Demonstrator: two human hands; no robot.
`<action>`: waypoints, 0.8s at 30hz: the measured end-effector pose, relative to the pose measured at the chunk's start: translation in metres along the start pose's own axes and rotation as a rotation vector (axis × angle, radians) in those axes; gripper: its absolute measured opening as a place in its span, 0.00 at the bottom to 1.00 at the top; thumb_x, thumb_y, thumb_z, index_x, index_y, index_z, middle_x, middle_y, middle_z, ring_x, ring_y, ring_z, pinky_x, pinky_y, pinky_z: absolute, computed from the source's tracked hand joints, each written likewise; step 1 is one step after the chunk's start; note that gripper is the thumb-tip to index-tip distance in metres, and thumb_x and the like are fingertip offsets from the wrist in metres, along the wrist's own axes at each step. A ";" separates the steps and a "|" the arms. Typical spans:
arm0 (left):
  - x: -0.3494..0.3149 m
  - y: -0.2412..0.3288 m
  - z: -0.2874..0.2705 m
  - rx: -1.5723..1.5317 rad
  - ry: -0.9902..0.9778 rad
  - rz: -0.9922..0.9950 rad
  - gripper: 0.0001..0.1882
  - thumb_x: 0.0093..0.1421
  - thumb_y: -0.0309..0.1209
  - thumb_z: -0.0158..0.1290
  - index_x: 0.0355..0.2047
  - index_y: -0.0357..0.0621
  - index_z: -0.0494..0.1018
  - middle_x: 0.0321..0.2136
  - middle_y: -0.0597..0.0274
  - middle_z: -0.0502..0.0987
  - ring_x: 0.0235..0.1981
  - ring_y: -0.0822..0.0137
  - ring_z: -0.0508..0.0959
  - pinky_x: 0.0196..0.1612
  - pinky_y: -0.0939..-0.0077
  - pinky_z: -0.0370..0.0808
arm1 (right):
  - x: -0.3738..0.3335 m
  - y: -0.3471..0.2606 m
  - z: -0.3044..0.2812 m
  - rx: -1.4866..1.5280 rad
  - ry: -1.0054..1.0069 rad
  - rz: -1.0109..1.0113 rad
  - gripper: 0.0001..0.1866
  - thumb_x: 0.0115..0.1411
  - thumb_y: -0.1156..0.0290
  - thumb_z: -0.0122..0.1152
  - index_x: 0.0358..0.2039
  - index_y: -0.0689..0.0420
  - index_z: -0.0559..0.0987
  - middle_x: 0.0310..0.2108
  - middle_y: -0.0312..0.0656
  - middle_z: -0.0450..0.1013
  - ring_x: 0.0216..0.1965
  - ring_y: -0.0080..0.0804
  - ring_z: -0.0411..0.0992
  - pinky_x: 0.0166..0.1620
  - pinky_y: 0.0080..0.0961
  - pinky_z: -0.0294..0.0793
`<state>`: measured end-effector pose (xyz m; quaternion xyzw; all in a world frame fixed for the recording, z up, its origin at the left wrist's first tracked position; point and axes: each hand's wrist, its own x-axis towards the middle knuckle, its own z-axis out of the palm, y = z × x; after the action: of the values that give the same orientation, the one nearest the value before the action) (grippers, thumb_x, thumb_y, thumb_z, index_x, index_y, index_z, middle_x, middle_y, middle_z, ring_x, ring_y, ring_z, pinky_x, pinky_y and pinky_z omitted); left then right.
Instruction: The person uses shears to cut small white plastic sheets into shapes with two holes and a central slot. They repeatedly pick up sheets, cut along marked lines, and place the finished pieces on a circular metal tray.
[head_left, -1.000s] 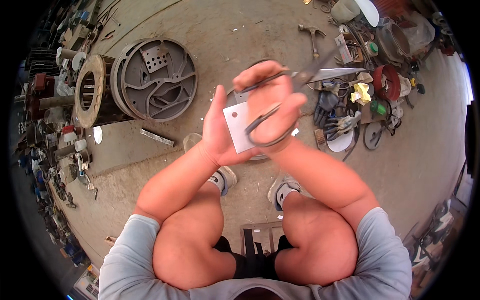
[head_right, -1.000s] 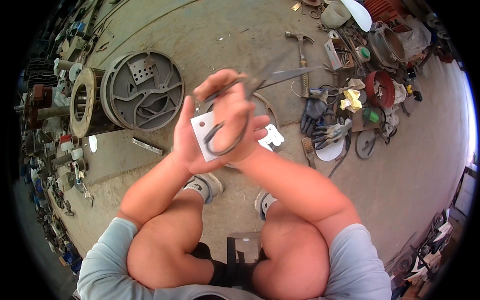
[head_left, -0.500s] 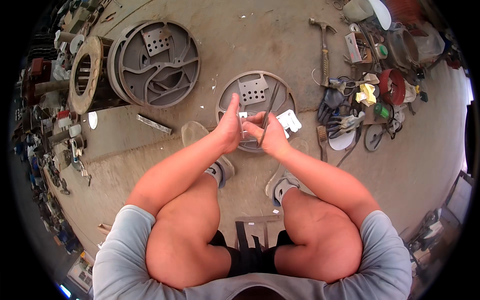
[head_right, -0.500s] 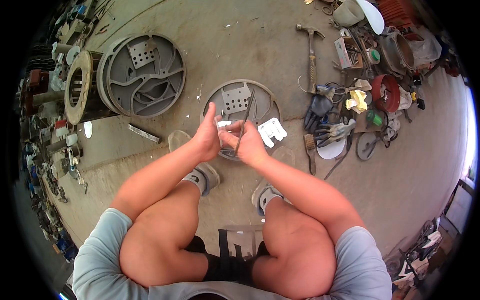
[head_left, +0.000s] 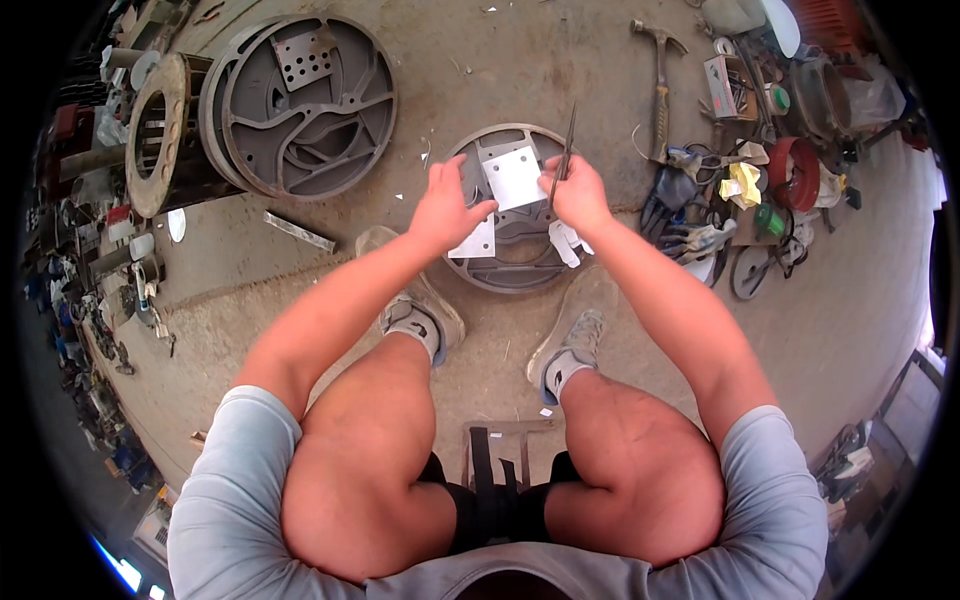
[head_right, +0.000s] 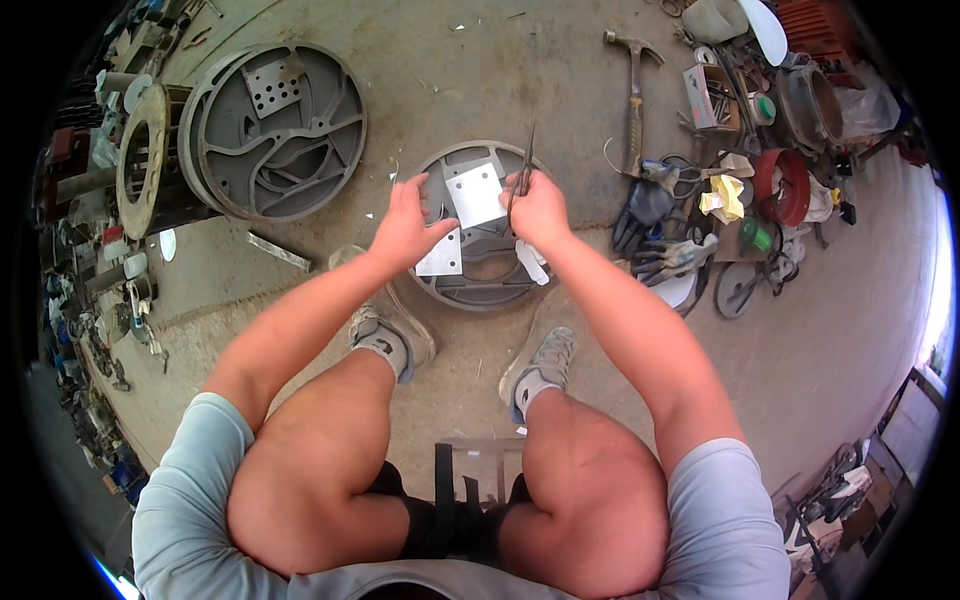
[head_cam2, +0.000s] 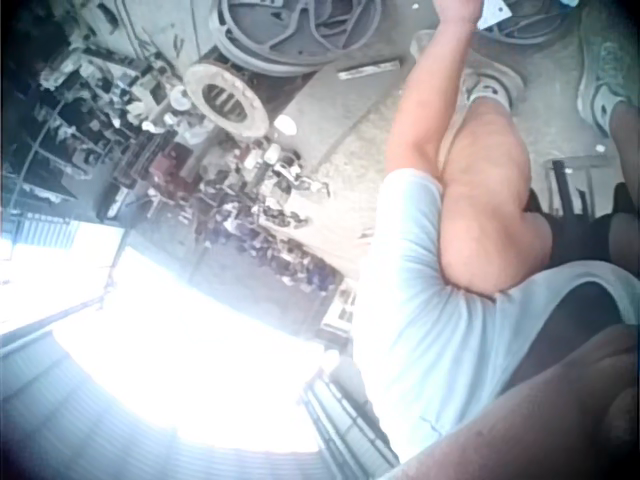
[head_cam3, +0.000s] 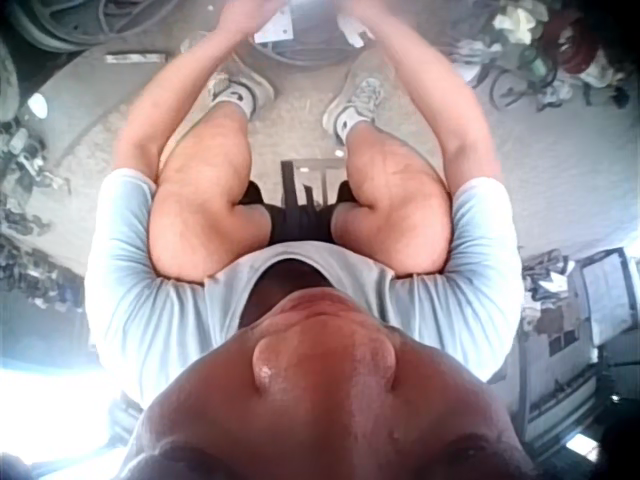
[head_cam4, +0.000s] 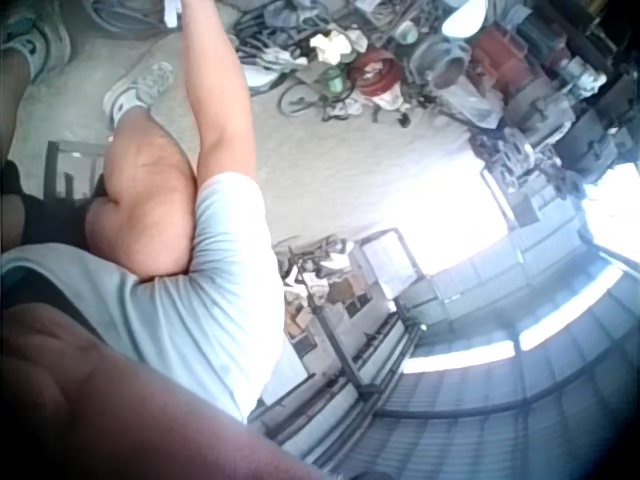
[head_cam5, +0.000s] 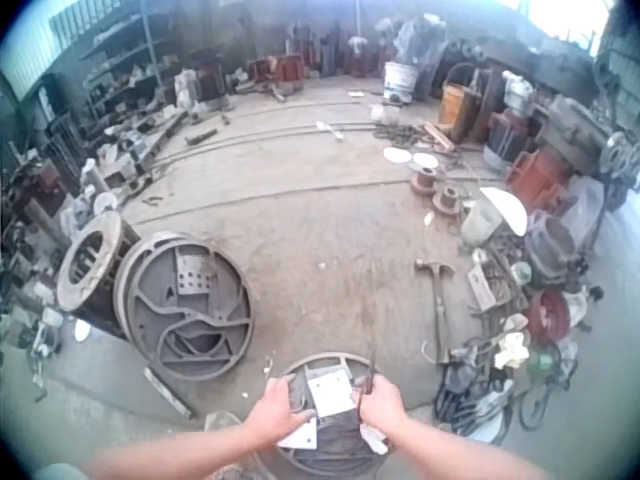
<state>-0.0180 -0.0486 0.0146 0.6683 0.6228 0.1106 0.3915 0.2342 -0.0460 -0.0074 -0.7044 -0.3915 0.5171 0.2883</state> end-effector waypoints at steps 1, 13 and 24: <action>0.003 -0.003 -0.006 0.056 -0.027 0.086 0.48 0.59 0.40 0.73 0.71 0.37 0.58 0.62 0.43 0.67 0.52 0.51 0.82 0.56 0.59 0.81 | 0.007 0.005 -0.002 -0.026 0.001 0.000 0.20 0.60 0.71 0.75 0.51 0.63 0.81 0.41 0.42 0.85 0.43 0.32 0.83 0.50 0.32 0.81; 0.030 -0.008 -0.001 0.406 -0.103 0.397 0.41 0.52 0.41 0.76 0.61 0.41 0.68 0.70 0.49 0.64 0.66 0.45 0.71 0.66 0.53 0.73 | 0.036 0.024 0.015 0.096 0.017 0.134 0.20 0.60 0.71 0.75 0.51 0.63 0.82 0.44 0.43 0.85 0.46 0.34 0.83 0.51 0.33 0.81; 0.038 -0.005 0.007 0.452 -0.137 0.357 0.32 0.57 0.41 0.71 0.59 0.48 0.71 0.70 0.52 0.65 0.66 0.48 0.72 0.65 0.54 0.75 | 0.031 0.002 0.015 -0.218 0.022 0.063 0.17 0.57 0.69 0.79 0.43 0.60 0.82 0.38 0.41 0.84 0.40 0.33 0.82 0.48 0.33 0.80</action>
<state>-0.0096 -0.0164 -0.0064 0.8435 0.4763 -0.0092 0.2482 0.2257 -0.0205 -0.0293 -0.7492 -0.4199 0.4724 0.1979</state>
